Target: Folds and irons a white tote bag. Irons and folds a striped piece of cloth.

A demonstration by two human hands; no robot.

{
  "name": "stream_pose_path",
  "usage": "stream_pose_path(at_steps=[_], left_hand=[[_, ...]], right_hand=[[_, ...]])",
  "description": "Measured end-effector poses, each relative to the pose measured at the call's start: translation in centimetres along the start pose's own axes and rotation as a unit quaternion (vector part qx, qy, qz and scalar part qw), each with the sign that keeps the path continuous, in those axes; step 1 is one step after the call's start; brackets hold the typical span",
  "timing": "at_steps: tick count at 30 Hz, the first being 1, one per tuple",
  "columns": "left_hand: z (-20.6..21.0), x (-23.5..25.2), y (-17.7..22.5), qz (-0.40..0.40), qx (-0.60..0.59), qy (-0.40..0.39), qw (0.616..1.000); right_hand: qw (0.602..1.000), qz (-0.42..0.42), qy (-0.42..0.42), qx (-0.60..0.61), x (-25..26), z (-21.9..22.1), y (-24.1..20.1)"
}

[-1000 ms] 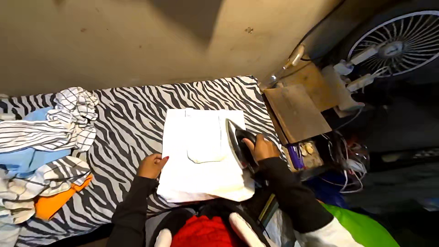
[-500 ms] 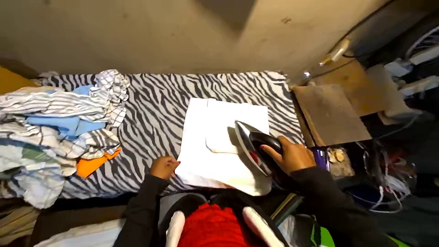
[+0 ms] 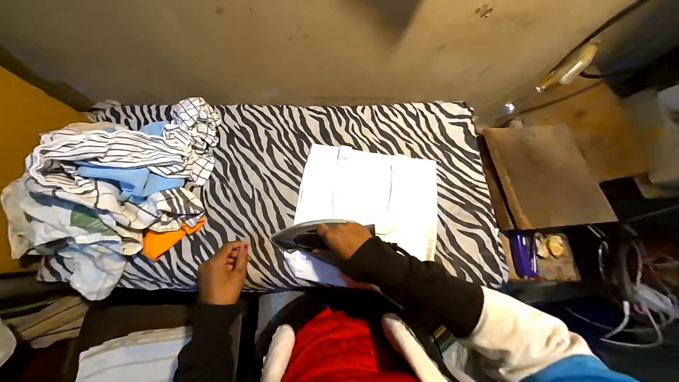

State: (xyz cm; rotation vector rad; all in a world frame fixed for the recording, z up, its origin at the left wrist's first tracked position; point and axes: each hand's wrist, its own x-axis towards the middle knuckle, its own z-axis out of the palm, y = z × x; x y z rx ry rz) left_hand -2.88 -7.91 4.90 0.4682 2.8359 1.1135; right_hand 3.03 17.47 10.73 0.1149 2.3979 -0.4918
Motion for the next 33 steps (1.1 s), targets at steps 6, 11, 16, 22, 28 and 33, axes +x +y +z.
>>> stream_pose_path(at_steps=[6, 11, 16, 22, 28, 33], left_hand=[[2.8, -2.6, -0.5, 0.282, 0.059, 0.1, 0.952], [7.5, -4.4, -3.8, 0.526, 0.087, -0.059, 0.844], [10.0, -2.1, -6.8, 0.509, 0.096, -0.098, 0.85], [10.0, -2.2, -6.4, 0.497, 0.089, -0.083, 0.859], [9.4, -2.4, -5.8, 0.486, 0.102, -0.082, 0.864], [9.1, -2.2, -5.4, 0.479, 0.103, -0.098, 0.866]], right_hand=[[0.997, 0.077, 0.007, -0.01, -5.9, -1.4, 6.5], [0.914, 0.273, 0.297, 0.045, -15.8, -2.6, 18.7], [0.814, 0.482, 0.304, 0.115, -18.9, -3.5, 31.2], [0.799, 0.493, 0.311, 0.148, -18.7, -4.2, 37.3], [0.803, 0.479, 0.32, 0.153, -17.0, -4.9, 40.6], [0.794, 0.461, 0.395, 0.035, -17.2, -3.4, 39.0]])
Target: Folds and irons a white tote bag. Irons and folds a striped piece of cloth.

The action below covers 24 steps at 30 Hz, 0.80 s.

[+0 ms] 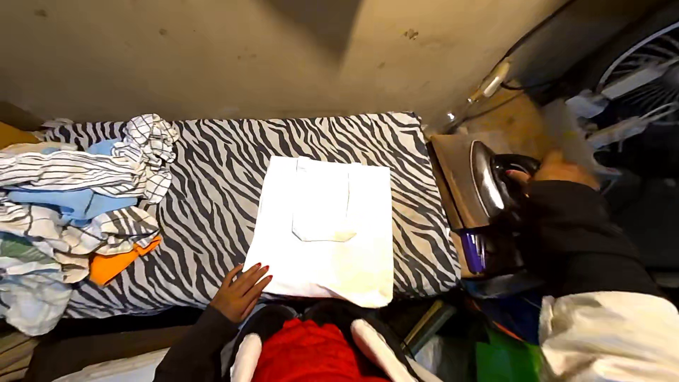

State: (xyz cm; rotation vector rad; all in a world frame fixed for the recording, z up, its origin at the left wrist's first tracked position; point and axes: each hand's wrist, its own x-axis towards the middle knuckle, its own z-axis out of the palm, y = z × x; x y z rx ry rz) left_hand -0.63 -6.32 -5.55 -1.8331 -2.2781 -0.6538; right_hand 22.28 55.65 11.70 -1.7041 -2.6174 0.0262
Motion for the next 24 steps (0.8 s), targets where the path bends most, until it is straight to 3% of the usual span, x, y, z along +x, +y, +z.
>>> stream_pose_path(at_steps=[3, 4, 6, 8, 10, 12, 17, 20, 24], left_hand=[[-0.1, 0.6, -0.3, 0.008, 0.004, 0.003, 1.0], [-0.1, 0.7, -0.2, 0.007, 0.002, 0.001, 1.0], [-0.2, 0.8, -0.3, 0.009, -0.005, 0.002, 1.0], [0.0, 1.1, -0.8, 0.019, -0.006, 0.007, 1.0], [0.0, 1.3, -1.2, 0.036, -0.011, 0.009, 0.999], [-0.3, 1.6, -1.7, 0.052, -0.013, 0.009, 0.999], [-0.8, 2.0, -2.9, 0.073, -0.016, 0.025, 0.997], [-1.3, 2.8, -3.2, 0.067, -0.05, 0.038, 0.996], [-3.2, 4.7, -4.2, 0.015, -0.161, 0.042, 0.986]], right_hand=[[0.972, -0.23, 0.048, 0.031, -8.7, -2.0, -5.0], [0.937, -0.341, 0.043, 0.058, -12.5, -1.1, -6.5], [0.824, -0.549, 0.066, 0.127, -20.6, 4.8, -8.1], [0.748, -0.64, 0.046, 0.169, -25.7, 10.7, -8.2], [0.746, -0.633, 0.027, 0.205, -26.5, 15.2, -7.2], [0.754, -0.613, 0.03, 0.233, -25.1, 16.7, -6.7], [0.748, -0.607, 0.047, 0.265, -23.4, 15.0, -7.5], [0.729, -0.621, -0.014, 0.289, -21.7, 14.3, -7.6], [0.736, -0.553, -0.074, 0.383, -20.4, 12.1, -8.4]])
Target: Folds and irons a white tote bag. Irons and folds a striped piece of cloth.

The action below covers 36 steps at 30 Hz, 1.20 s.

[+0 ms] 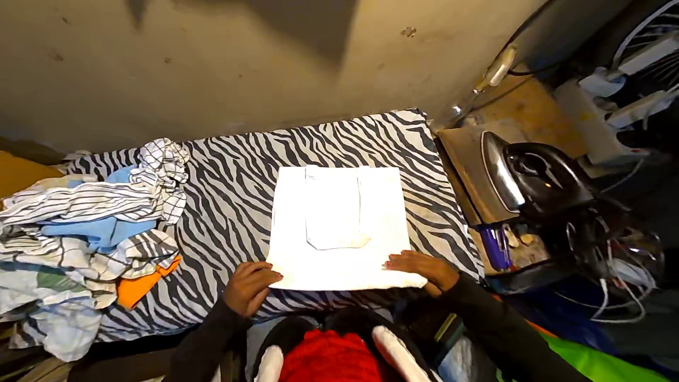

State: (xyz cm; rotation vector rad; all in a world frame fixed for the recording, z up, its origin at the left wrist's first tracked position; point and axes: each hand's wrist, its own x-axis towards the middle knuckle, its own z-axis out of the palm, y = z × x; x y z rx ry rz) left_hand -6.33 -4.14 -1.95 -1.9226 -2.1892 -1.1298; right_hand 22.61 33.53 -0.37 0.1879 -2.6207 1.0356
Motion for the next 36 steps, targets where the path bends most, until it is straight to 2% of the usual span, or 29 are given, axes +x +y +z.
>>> stream_pose_path(at_steps=[5, 7, 9, 12, 14, 17, 21, 26, 28, 29, 31, 32, 34, 36], left_hand=[[-2.5, 6.2, -1.7, -0.067, -0.106, 0.037, 0.991], [-3.2, 9.8, -2.6, -0.108, -0.126, 0.056, 0.984], [-3.5, 13.7, -3.4, -0.208, -0.149, 0.047, 0.966], [-1.9, 18.5, -6.1, -0.359, -0.2, 0.002, 0.912], [-0.4, 19.9, -8.2, -0.426, -0.222, -0.047, 0.876], [-0.5, 20.8, -9.1, -0.454, -0.246, -0.076, 0.853], [-0.7, 20.6, -9.4, -0.457, -0.24, -0.106, 0.85], [-0.1, 20.9, -9.6, -0.447, -0.239, -0.026, 0.862], [0.4, 21.2, -9.4, -0.437, -0.194, -0.006, 0.878], [0.7, 21.2, -9.3, -0.417, -0.139, -0.005, 0.898], [1.2, 21.3, -7.7, -0.335, 0.016, -0.016, 0.942], [1.6, 21.2, -6.2, -0.268, 0.079, -0.012, 0.96], [3.9, 20.1, -2.3, -0.099, 0.134, 0.023, 0.986], [7.1, 18.3, 1.4, 0.031, 0.109, 0.008, 0.993]], right_hand=[[0.996, 0.036, 0.041, 0.074, 4.6, -3.4, 0.4], [0.992, 0.081, 0.06, 0.079, 6.9, -4.7, 1.3], [0.972, 0.185, 0.092, 0.109, 9.4, -5.4, 2.9], [0.886, 0.417, 0.11, 0.17, 13.5, -5.4, 5.5], [0.847, 0.492, 0.101, 0.174, 14.3, -4.4, 7.9], [0.849, 0.482, 0.119, 0.179, 14.1, -3.8, 9.6], [0.843, 0.479, 0.131, 0.205, 13.6, -3.8, 9.2], [0.831, 0.491, 0.177, 0.192, 15.2, -3.6, 8.4], [0.835, 0.495, 0.181, 0.158, 15.3, -3.4, 8.7], [0.842, 0.495, 0.176, 0.12, 15.2, -3.3, 9.0], [0.867, 0.473, 0.158, -0.018, 15.4, -3.5, 7.5], [0.884, 0.429, 0.152, -0.106, 15.6, -3.6, 6.1], [0.915, 0.281, 0.173, -0.232, 15.5, -2.2, 4.1], [0.935, 0.141, 0.189, -0.265, 15.5, 1.2, 3.2]])
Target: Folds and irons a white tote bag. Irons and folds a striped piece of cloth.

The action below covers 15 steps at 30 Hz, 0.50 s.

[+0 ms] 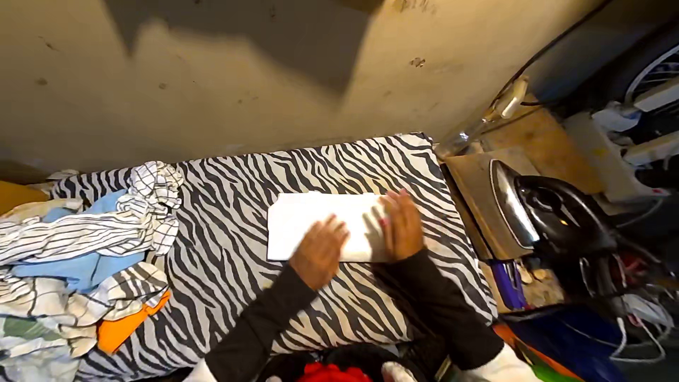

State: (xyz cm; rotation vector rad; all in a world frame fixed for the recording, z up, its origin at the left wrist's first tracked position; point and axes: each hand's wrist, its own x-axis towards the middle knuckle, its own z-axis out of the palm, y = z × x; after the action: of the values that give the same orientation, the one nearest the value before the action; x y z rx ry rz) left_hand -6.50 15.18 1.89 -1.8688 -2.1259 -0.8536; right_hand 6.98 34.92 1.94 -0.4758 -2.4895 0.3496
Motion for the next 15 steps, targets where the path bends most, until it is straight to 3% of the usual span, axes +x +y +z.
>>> stream_pose_path(at_steps=[2, 6, 9, 12, 15], left_hand=[[2.2, -2.0, 1.5, 0.038, -0.02, -0.059, 0.997], [3.8, -5.0, -1.4, -0.049, -0.001, -0.153, 0.987], [3.0, -5.5, -1.8, -0.049, -0.001, -0.176, 0.983], [2.4, -5.0, -2.2, -0.046, -0.005, -0.175, 0.983], [1.9, -5.4, -1.7, -0.068, -0.02, -0.205, 0.976]], right_hand=[[0.998, -0.052, -0.031, 0.001, -1.2, 2.1, -1.5], [0.981, 0.032, -0.188, -0.046, -1.9, 3.3, 1.6], [0.979, 0.018, -0.199, -0.043, -2.1, 2.8, 2.1], [0.985, -0.063, -0.16, -0.028, -2.3, 2.5, 1.2], [0.964, -0.062, -0.258, 0.01, -3.7, 2.6, 0.5]])
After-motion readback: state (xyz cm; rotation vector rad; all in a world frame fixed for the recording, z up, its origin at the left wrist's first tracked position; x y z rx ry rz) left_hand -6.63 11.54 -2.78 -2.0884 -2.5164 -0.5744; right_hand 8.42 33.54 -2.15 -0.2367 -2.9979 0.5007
